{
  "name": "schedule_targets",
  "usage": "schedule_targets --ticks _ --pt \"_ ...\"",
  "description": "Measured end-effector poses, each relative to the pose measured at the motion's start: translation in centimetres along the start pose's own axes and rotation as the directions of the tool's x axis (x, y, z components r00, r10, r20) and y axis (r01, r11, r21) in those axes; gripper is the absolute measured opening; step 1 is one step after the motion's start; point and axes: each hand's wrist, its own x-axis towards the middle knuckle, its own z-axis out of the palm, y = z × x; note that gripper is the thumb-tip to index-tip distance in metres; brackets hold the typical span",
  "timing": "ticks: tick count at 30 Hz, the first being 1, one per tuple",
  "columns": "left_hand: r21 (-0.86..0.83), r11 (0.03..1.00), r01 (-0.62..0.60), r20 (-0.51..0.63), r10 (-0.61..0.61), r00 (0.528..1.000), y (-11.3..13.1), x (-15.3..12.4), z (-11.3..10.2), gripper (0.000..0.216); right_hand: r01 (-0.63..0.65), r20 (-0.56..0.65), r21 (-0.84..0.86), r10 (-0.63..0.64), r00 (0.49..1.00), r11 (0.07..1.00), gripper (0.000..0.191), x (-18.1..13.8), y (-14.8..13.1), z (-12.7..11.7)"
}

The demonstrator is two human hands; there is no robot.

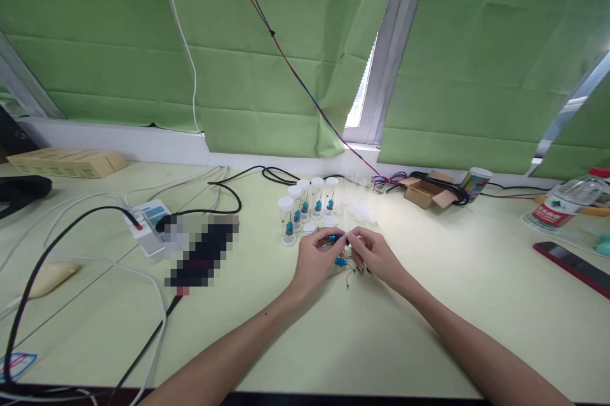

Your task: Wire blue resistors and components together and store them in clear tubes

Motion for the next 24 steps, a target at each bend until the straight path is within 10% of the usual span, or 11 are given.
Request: schedule_targets --ticks 24 --pt "-0.003 1.000 0.019 0.032 -0.018 0.999 0.56 -0.18 0.20 0.021 0.032 0.017 -0.014 -0.031 0.999 0.999 0.048 0.16 0.53 0.03"
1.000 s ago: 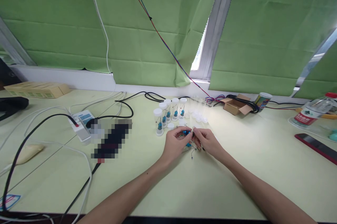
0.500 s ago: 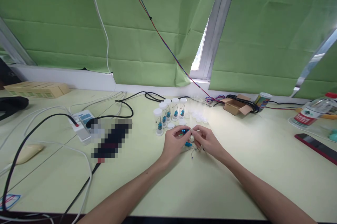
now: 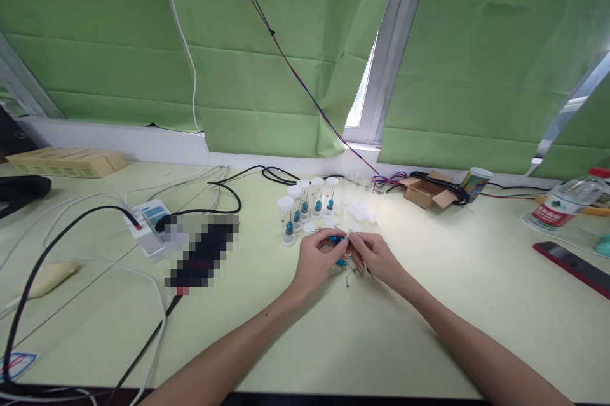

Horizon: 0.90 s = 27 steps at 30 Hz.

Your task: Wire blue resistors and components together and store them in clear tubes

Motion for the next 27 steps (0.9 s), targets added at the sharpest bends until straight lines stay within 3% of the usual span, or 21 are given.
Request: schedule_targets --ticks 12,27 --pt "-0.004 1.000 0.009 -0.035 -0.009 0.999 -0.4 0.1 -0.2 0.023 -0.020 0.015 0.073 0.019 1.000 0.997 0.031 -0.5 -1.0 0.0" --pt "0.012 1.000 -0.002 -0.003 0.003 1.000 -0.4 0.1 0.1 0.021 0.007 -0.007 0.015 -0.007 1.000 1.000 0.043 -0.1 -0.1 0.0"
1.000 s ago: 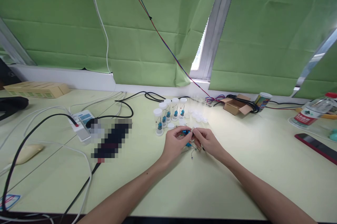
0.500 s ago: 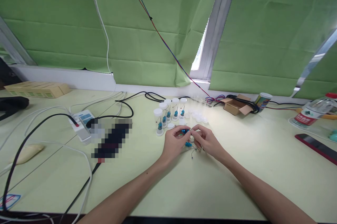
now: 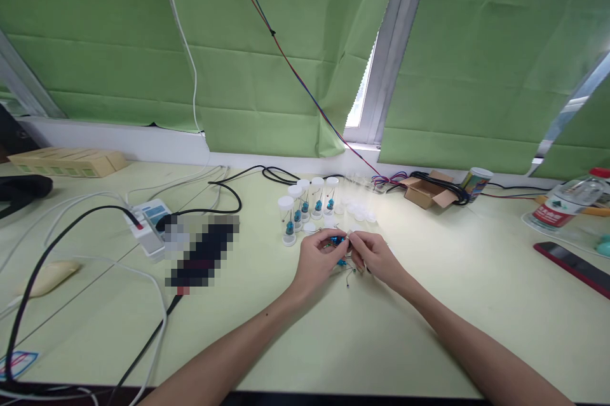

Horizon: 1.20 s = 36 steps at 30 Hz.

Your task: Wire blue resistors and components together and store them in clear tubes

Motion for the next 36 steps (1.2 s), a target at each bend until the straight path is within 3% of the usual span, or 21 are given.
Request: schedule_targets --ticks 6,17,36 --pt "-0.017 1.000 -0.002 0.003 0.002 1.000 0.3 -0.1 0.1 0.019 -0.006 -0.010 -0.023 0.006 1.000 1.000 0.047 0.1 0.3 0.1" --pt "-0.005 1.000 0.013 -0.046 -0.013 0.999 0.1 0.0 -0.1 0.024 -0.030 0.006 0.026 0.030 1.000 0.999 0.032 -0.3 -0.9 0.1" --pt "-0.007 1.000 -0.008 0.004 0.008 1.000 0.0 -0.2 0.0 0.020 -0.015 -0.017 -0.037 0.015 1.000 0.999 0.049 0.1 0.3 0.1"
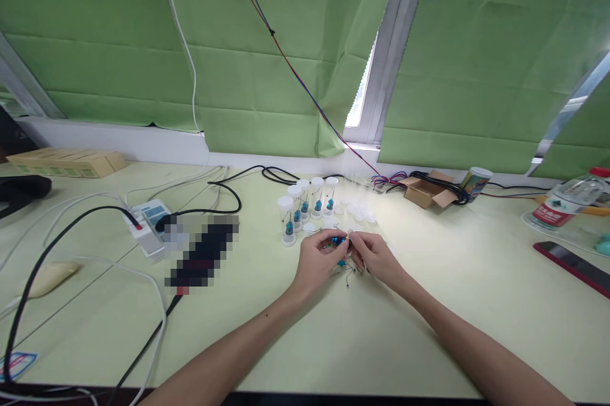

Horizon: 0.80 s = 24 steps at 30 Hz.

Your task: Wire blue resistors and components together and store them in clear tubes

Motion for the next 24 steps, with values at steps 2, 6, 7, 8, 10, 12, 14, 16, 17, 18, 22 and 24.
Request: schedule_targets --ticks 2,6,7,8,10,12,14,16,17,18,22,24 --pt "0.004 1.000 0.003 -0.009 -0.003 1.000 0.0 0.0 0.0 0.021 0.009 -0.011 -0.007 -0.009 1.000 1.000 0.049 0.0 0.0 0.0" --pt "0.008 1.000 0.012 -0.046 -0.012 0.999 0.1 0.1 -0.1 0.023 0.010 -0.020 0.012 -0.010 1.000 1.000 0.045 -0.1 -0.3 0.1" --pt "0.007 1.000 0.011 -0.055 -0.011 0.998 0.1 0.1 -0.1 0.023 0.004 -0.011 0.021 -0.003 1.000 1.000 0.042 -0.1 -0.4 0.1" --pt "0.005 1.000 0.008 -0.062 -0.008 0.998 0.0 0.1 -0.1 0.024 -0.003 0.000 0.030 0.003 1.000 1.000 0.040 -0.2 -0.6 0.1" --pt "0.002 1.000 0.007 -0.070 -0.006 0.998 0.0 0.2 -0.2 0.024 -0.007 0.016 0.041 0.007 1.000 0.999 0.036 -0.3 -0.9 0.0" --pt "-0.001 1.000 0.007 -0.074 -0.007 0.997 0.0 0.2 -0.2 0.023 -0.004 0.021 0.047 0.003 1.000 0.999 0.034 -0.4 -1.2 0.0" --pt "-0.006 1.000 0.003 -0.068 -0.004 0.998 -0.1 0.2 -0.2 0.024 0.003 0.024 0.048 -0.004 1.000 0.999 0.034 -0.4 -1.3 0.0" --pt "-0.009 1.000 -0.001 -0.061 0.000 0.998 -0.1 0.2 -0.1 0.024 0.009 0.028 0.048 -0.010 1.000 0.999 0.035 -0.4 -1.3 0.0" --pt "-0.006 1.000 -0.002 -0.060 0.002 0.998 -0.1 0.2 -0.1 0.024 0.012 0.029 0.048 -0.014 0.999 0.999 0.036 -0.4 -1.3 -0.1" --pt "-0.002 1.000 -0.003 -0.058 0.003 0.998 -0.1 0.2 -0.1 0.024 0.016 0.030 0.049 -0.017 0.999 0.999 0.036 -0.4 -1.2 -0.1" --pt "0.011 1.000 0.001 -0.041 0.000 0.999 0.1 0.1 -0.1 0.023 0.016 0.033 0.048 -0.018 0.999 0.999 0.039 -0.3 -0.8 -0.1" --pt "0.015 1.000 0.001 -0.032 -0.001 0.999 0.1 0.1 -0.2 0.023 0.019 0.029 0.051 -0.021 0.999 0.999 0.039 -0.3 -0.6 -0.1"
